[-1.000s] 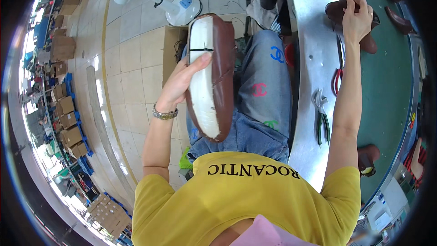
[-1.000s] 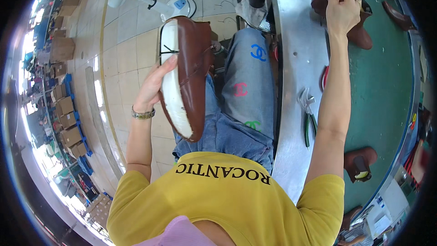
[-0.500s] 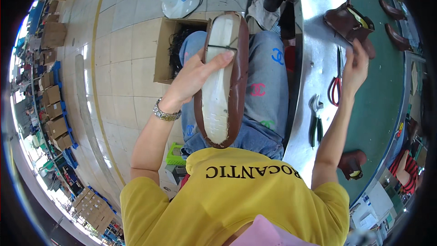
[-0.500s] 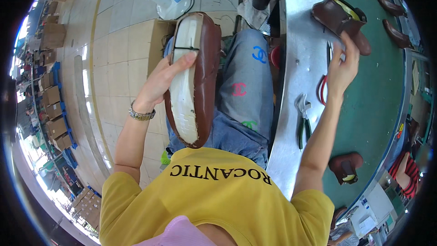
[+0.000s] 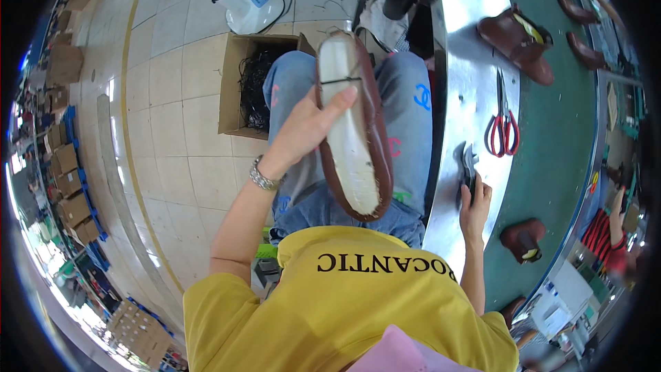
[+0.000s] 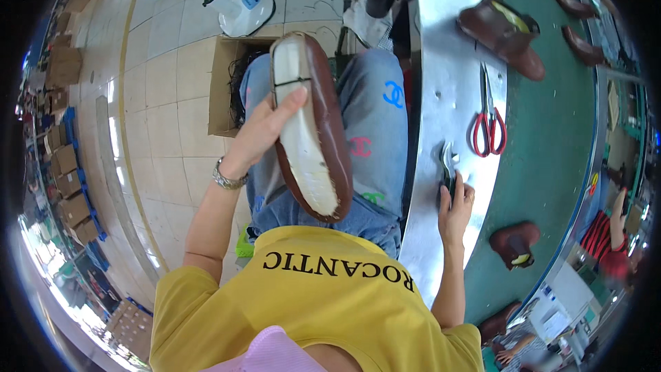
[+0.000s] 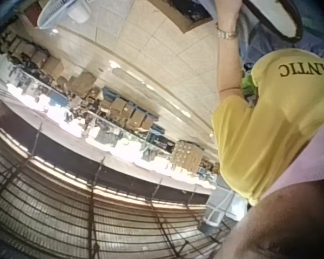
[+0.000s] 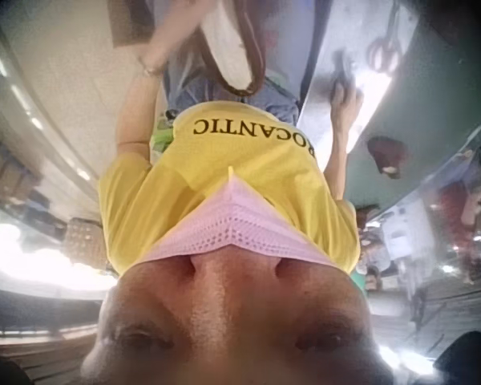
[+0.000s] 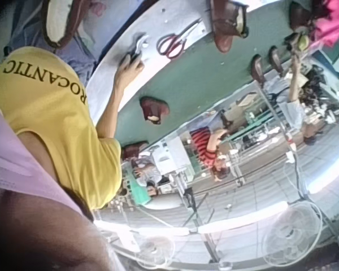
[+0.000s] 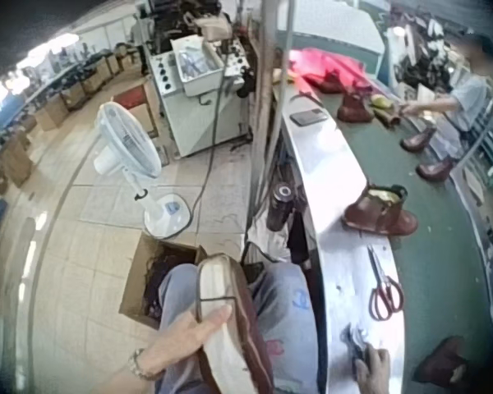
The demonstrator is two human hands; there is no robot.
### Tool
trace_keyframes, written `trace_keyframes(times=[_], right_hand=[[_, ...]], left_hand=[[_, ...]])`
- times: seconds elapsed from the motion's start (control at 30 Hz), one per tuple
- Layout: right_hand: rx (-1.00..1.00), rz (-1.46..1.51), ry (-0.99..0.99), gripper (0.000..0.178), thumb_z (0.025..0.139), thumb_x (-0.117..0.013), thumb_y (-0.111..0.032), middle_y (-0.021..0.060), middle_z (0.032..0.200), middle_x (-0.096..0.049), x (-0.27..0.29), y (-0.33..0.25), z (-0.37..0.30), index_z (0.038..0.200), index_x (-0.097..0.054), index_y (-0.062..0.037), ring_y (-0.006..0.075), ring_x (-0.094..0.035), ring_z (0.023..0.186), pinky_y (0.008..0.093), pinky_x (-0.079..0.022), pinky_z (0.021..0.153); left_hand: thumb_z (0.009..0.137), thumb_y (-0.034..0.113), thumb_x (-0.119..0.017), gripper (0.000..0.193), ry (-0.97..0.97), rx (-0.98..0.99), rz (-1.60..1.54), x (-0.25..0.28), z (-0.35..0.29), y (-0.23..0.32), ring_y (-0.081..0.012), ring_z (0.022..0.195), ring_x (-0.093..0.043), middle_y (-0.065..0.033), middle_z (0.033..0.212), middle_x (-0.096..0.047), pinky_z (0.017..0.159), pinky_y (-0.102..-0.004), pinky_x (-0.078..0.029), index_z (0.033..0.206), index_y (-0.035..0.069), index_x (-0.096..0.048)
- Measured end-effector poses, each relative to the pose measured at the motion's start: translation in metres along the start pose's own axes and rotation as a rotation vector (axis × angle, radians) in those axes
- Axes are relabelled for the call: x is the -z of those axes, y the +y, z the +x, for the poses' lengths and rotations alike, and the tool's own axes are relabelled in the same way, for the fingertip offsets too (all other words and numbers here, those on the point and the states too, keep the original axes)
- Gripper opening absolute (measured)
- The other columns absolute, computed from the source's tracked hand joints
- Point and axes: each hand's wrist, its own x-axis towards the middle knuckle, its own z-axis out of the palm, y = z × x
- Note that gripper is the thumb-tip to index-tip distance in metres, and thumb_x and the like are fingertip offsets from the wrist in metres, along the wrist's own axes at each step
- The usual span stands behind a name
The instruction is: The recorder is assembling and inspecting a leather boot, using tools to pull and secure materials around a shoe last.
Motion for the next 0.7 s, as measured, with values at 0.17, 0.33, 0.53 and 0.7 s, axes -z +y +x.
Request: trace_keyframes(times=[0.17, 0.33, 0.53, 0.7], right_hand=[[-0.419, 1.096, -0.357, 0.042, 0.095, -0.042, -0.024, 0.0067, 0.090, -0.058, 0.041, -0.059, 0.039, 0.130, -0.045, -0.0005, 0.0127, -0.053, 0.083, 0.0264, -0.041, 0.077], [-0.112, 0.967, -0.835, 0.066, 0.088, -0.047, -0.002, 0.0206, 0.102, -0.060, 0.079, -0.175, 0.094, 0.146, -0.016, -0.0081, 0.0242, -0.060, 0.086, 0.0312, -0.044, 0.078], [-0.304, 1.017, -1.110, 0.065, 0.094, -0.046, -0.009, 0.0220, 0.110, -0.057, 0.078, -0.242, 0.129, 0.147, -0.009, -0.0140, 0.0309, -0.060, 0.098, 0.0397, -0.045, 0.088], [-0.434, 0.843, -1.075, 0.064, 0.095, -0.048, -0.014, 0.0113, 0.092, -0.058, 0.085, -0.251, 0.134, 0.146, -0.010, -0.0134, 0.0206, -0.061, 0.080, 0.0360, -0.052, 0.072]], left_hand=[[0.093, 0.032, -0.049, 0.064, -0.002, -0.226, -0.489, 0.004, 0.013, -0.003, -0.0179, 0.130, -0.032, -0.0145, 0.143, -0.032, 0.106, -0.0271, -0.022, 0.140, -0.003, -0.025], [0.092, 0.020, -0.043, 0.045, -0.052, -0.262, -0.501, 0.001, 0.037, 0.010, -0.0132, 0.116, -0.046, -0.0064, 0.126, -0.050, 0.099, -0.0254, -0.033, 0.133, 0.004, -0.041], [0.092, 0.017, -0.039, 0.034, 0.052, -0.374, -0.342, -0.008, 0.038, 0.011, -0.0132, 0.107, -0.049, -0.0067, 0.115, -0.056, 0.095, -0.0244, -0.034, 0.121, 0.003, -0.052], [0.092, 0.016, -0.040, 0.032, 0.074, -0.378, -0.304, -0.009, 0.039, 0.012, -0.0143, 0.104, -0.052, -0.0069, 0.111, -0.058, 0.092, -0.0251, -0.036, 0.117, 0.000, -0.053]])
